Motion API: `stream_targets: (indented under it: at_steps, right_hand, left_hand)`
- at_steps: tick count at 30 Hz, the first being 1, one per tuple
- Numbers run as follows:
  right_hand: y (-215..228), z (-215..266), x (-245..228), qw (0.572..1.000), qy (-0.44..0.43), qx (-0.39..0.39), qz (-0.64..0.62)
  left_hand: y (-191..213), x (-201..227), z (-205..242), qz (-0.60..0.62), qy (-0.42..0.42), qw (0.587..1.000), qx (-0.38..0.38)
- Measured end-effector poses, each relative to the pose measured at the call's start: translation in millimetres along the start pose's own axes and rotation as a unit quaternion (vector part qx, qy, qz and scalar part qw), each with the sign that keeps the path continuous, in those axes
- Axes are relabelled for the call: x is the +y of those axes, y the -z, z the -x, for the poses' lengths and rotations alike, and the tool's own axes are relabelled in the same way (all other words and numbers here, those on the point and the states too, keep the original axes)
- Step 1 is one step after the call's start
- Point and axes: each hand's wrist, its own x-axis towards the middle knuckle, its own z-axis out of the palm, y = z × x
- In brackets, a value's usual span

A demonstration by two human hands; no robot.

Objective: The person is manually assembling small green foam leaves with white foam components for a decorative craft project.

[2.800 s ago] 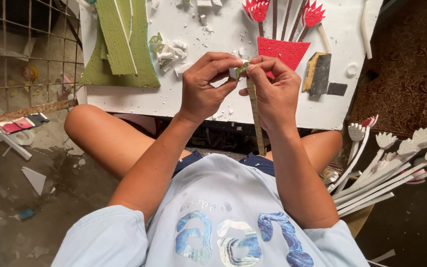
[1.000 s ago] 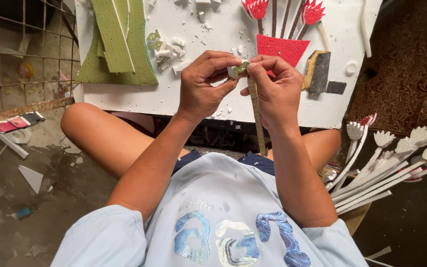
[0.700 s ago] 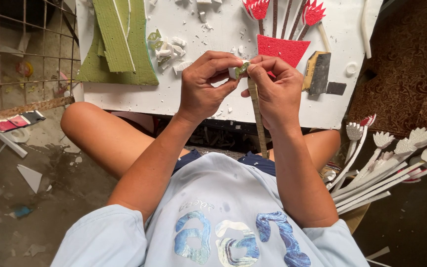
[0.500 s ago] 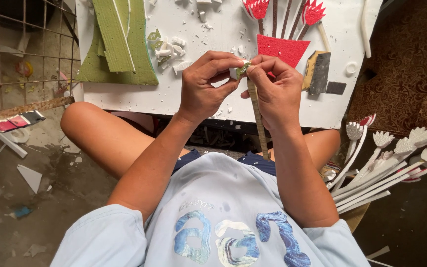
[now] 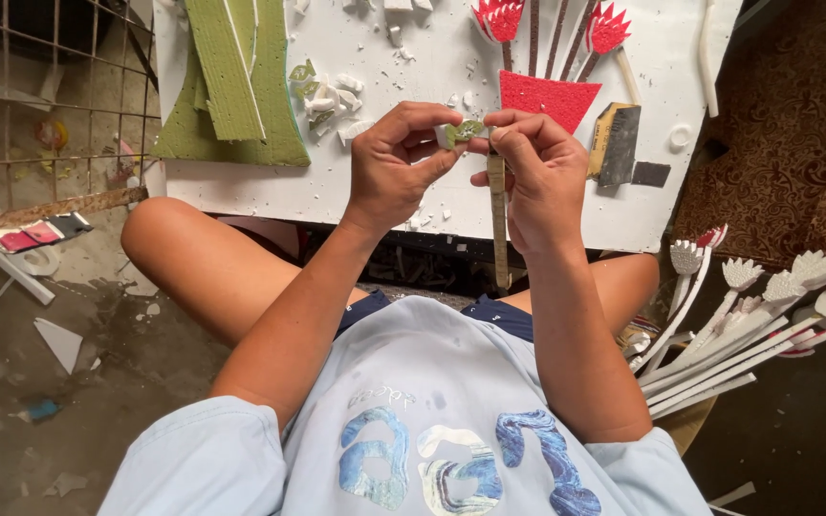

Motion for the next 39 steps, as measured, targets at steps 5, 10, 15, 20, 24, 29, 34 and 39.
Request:
stream_targets:
  at_steps: [5, 10, 15, 20, 24, 29, 34, 39]
  right_hand:
    - [4, 0, 9, 0.999, 0.039, -0.03, 0.013]
    - [4, 2, 15, 0.995, 0.075, -0.044, 0.04]
    - [7, 9, 19, 0.985, 0.122, -0.081, 0.095]
    - [15, 11, 25, 0.979, 0.141, -0.095, 0.116]
    - [18, 13, 25, 0.977, 0.146, -0.092, 0.122]
    - [22, 12, 30, 0.978, 0.14, -0.096, 0.123]
    - [20, 14, 25, 0.978, 0.135, -0.098, 0.124]
    - [21, 14, 28, 0.98, 0.128, -0.098, 0.119]
  left_hand:
    - [11, -20, 2, 0.017, 0.052, 0.998, -0.011]
    - [17, -13, 2, 0.057, 0.097, 0.993, -0.019]
    - [13, -11, 0, 0.1, 0.176, 0.979, 0.017]
    - [6, -3, -3, 0.01, 0.188, 0.982, 0.032]
    - [2, 9, -3, -0.003, 0.205, 0.979, 0.018]
    - [13, -6, 1, -0.013, 0.205, 0.979, 0.008]
    - [9, 2, 0, 0.02, 0.222, 0.975, -0.001]
    - [5, 5, 0, 0.051, 0.239, 0.97, 0.017]
